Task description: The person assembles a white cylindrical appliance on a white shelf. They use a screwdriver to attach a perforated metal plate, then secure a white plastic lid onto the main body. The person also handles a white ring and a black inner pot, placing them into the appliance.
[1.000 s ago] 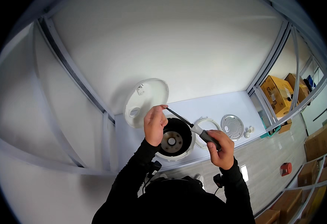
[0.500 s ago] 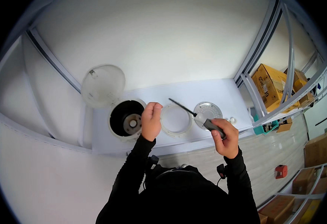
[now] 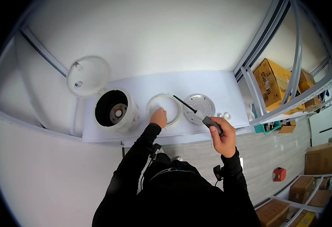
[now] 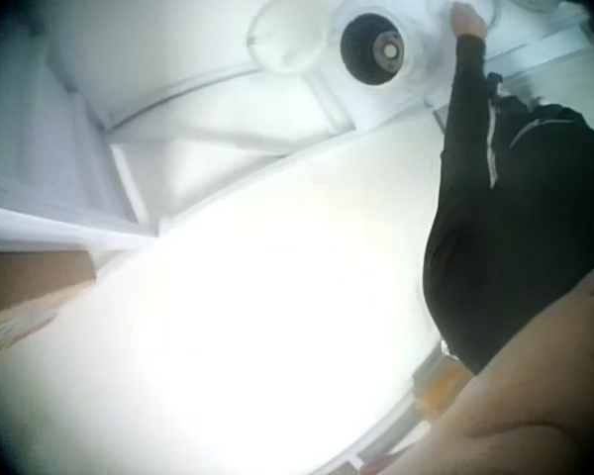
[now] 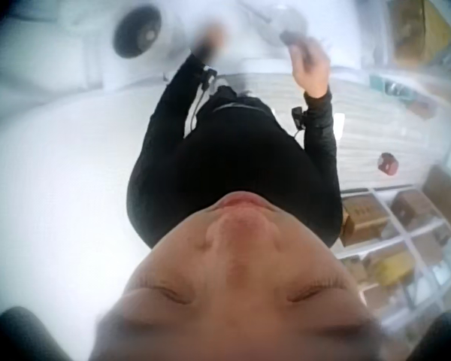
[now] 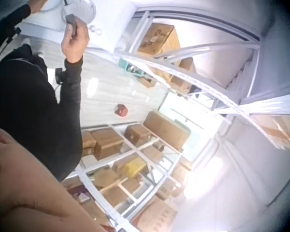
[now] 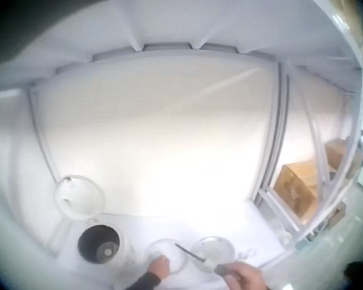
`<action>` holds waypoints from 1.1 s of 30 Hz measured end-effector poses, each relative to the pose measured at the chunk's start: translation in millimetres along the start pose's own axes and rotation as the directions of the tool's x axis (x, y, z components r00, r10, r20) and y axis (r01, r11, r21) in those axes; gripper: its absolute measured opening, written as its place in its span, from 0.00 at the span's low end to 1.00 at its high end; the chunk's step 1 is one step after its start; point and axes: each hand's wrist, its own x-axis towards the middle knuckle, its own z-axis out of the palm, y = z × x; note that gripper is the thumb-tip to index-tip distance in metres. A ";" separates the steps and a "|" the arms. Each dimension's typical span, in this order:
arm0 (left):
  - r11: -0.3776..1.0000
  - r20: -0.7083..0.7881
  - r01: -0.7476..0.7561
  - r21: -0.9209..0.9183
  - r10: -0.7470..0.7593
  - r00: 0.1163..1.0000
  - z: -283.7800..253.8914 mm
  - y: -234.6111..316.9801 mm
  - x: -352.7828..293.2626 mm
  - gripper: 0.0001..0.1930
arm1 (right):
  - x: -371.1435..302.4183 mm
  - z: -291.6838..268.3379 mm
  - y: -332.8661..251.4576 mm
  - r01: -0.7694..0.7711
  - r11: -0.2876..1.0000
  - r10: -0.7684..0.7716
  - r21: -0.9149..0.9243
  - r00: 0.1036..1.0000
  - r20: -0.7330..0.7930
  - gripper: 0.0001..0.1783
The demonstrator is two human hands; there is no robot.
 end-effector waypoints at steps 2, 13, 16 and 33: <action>1.000 0.011 -0.024 0.008 0.024 1.000 7.8 -1.8 3.6 0.11 | -0.6 -2.3 4.3 -0.014 1.000 0.014 -0.002 1.000 0.019 0.13; 0.997 -0.037 -0.070 0.045 0.071 0.997 6.2 13.4 5.7 0.03 | 6.0 -6.8 17.1 -0.062 0.998 0.061 0.011 0.996 0.065 0.14; 0.995 -0.062 -0.097 0.026 0.098 0.993 6.4 15.3 4.8 0.01 | 9.5 -7.5 17.5 -0.062 0.998 0.061 0.014 0.996 0.064 0.14; 0.997 0.069 0.003 0.080 -0.008 0.998 -20.7 27.2 4.0 0.18 | 16.8 -2.5 28.5 -0.066 0.998 0.066 0.014 0.998 0.015 0.19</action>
